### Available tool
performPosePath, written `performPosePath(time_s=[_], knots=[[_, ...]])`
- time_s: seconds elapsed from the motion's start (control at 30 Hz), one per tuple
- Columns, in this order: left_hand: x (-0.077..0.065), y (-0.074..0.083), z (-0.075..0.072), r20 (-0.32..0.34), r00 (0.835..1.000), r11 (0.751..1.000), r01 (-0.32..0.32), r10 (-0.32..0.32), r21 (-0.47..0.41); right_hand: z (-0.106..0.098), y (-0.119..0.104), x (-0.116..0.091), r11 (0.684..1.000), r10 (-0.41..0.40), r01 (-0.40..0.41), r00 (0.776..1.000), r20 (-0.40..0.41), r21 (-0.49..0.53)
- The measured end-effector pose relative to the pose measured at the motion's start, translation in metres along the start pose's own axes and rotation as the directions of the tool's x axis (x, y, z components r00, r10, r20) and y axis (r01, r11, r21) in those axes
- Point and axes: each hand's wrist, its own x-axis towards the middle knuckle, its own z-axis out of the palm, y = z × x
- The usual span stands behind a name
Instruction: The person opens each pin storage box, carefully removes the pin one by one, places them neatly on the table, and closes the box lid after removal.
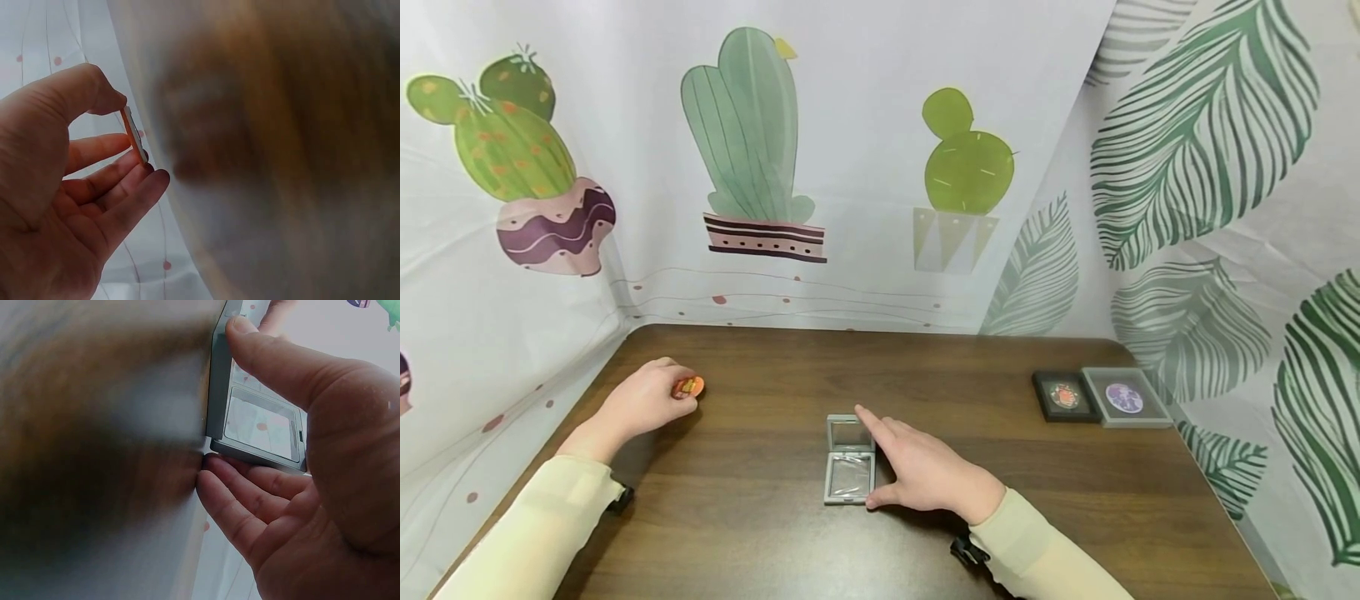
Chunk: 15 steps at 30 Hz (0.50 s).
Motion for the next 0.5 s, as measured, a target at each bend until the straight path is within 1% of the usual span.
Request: performPosePath(time_s=[0.5], knots=[[0.002, -0.020, -0.006, 0.013, 1.000, 0.999, 0.028, -0.028, 0.021, -0.001, -0.001, 0.001, 1.000, 0.005, -0.006, 1.000, 0.010, 0.005]])
